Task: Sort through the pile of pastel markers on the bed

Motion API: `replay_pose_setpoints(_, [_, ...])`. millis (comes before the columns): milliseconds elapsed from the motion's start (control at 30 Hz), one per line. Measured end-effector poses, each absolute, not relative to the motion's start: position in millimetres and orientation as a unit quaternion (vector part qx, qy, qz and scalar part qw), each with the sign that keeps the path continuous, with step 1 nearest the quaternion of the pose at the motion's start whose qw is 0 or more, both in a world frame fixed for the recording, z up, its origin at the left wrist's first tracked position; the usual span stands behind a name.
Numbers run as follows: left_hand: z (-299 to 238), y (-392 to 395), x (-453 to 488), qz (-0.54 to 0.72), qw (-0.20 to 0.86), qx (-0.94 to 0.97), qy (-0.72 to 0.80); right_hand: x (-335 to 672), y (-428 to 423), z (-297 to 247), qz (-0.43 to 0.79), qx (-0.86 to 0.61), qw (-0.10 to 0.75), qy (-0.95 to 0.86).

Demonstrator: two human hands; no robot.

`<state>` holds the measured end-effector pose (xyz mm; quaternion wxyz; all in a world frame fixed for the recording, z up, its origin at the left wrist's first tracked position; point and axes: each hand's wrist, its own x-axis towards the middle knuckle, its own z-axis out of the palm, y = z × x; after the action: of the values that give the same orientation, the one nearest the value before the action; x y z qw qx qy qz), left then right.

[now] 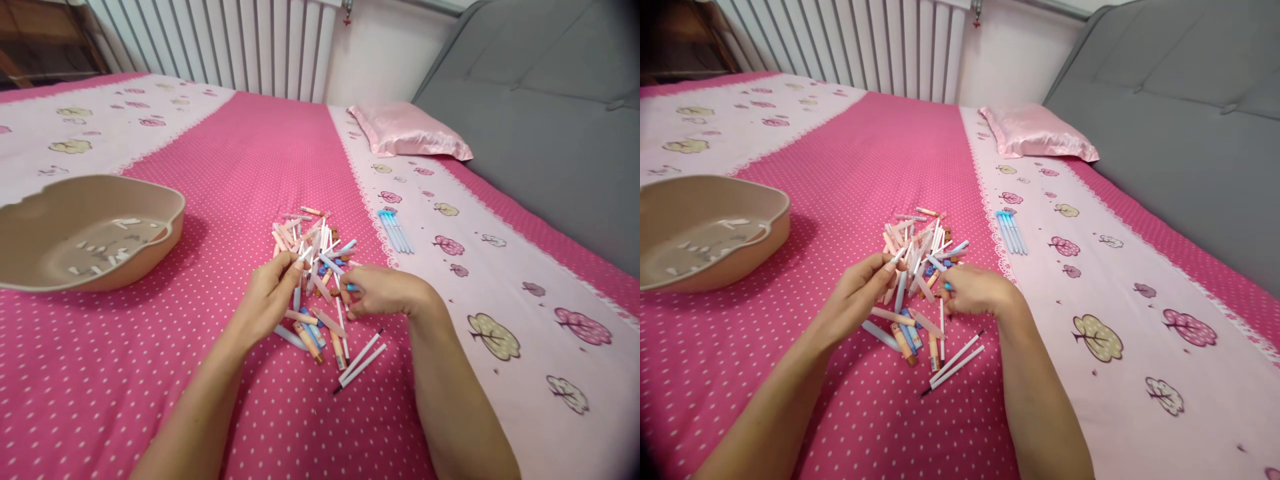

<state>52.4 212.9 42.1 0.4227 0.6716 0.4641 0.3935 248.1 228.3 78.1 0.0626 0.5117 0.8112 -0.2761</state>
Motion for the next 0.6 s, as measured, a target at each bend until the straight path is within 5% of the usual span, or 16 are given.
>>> replay_pose_setpoints(200, [40,215,51,0.385,0.409,0.681,0.470,228,223,75,-0.195,0.569,0.197,0.774])
replay_pose_setpoints(600, [42,215,50,0.383,0.404,0.678,0.480,216,220,66,-0.133,0.621,0.143,0.759])
